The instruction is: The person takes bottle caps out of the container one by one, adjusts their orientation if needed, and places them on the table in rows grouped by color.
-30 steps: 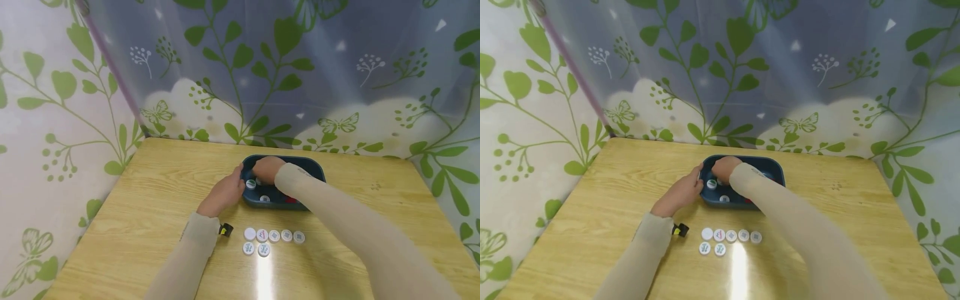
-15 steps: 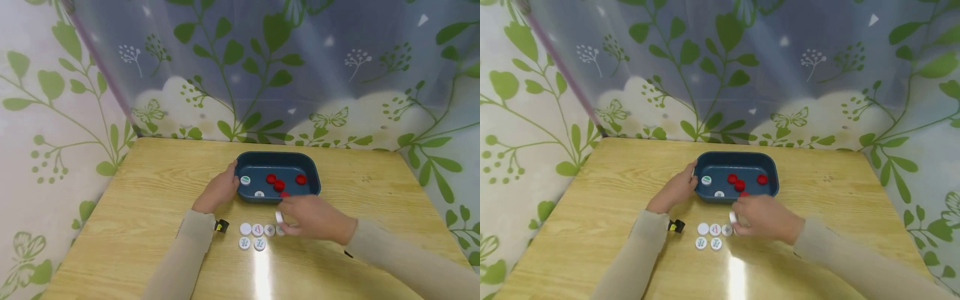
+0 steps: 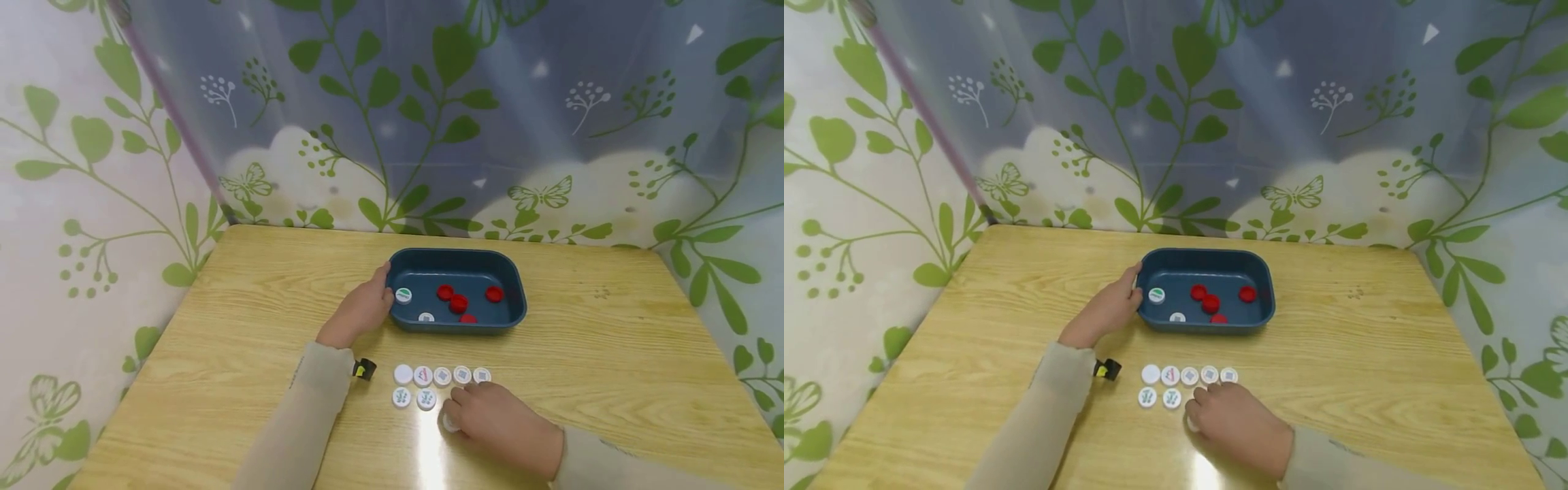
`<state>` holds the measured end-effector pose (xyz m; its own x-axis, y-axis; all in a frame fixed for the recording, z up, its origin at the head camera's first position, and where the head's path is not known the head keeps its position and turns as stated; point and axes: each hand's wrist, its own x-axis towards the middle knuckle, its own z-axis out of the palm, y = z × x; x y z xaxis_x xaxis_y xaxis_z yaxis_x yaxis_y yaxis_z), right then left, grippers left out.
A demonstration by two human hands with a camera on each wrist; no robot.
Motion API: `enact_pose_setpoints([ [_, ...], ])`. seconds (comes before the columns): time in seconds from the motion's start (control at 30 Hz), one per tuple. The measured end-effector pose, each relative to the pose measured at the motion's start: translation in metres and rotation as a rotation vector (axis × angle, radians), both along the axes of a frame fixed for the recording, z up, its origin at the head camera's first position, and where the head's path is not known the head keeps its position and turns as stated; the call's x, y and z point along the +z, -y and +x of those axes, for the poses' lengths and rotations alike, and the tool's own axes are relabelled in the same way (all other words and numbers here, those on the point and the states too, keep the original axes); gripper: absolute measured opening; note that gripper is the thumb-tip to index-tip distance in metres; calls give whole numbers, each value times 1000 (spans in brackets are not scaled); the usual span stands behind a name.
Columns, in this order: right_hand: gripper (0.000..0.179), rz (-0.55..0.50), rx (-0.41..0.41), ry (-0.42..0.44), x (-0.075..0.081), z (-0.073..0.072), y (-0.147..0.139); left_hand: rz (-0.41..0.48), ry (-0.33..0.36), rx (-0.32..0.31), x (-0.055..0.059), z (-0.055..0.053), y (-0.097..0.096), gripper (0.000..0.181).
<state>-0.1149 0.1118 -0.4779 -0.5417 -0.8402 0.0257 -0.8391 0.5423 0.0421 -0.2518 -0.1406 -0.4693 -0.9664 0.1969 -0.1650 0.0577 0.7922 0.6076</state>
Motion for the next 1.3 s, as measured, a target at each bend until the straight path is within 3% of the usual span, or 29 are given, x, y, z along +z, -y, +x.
enact_pose_setpoints([
  [0.1,16,22,-12,37,3,0,4,6,2,1,-1,0,0,61],
  [0.27,12,73,30,-44,3,3,9,2,-4,-1,-1,1,0,61],
  [0.6,18,13,-34,-116,1,-7,10,9,1,0,1,2,0,61],
  [0.87,17,26,-70,-8,2,-12,9,0,-6,-4,3,3,0,61],
  [1.03,20,-60,-77,27,10,-14,6,4,-6,-5,4,3,0,61],
  [1.17,20,-175,-94,40,31,-29,0,8,-2,-3,4,3,0,61],
  [1.3,17,-273,-167,-2,53,-61,-9,16,-4,-8,2,2,0,60],
])
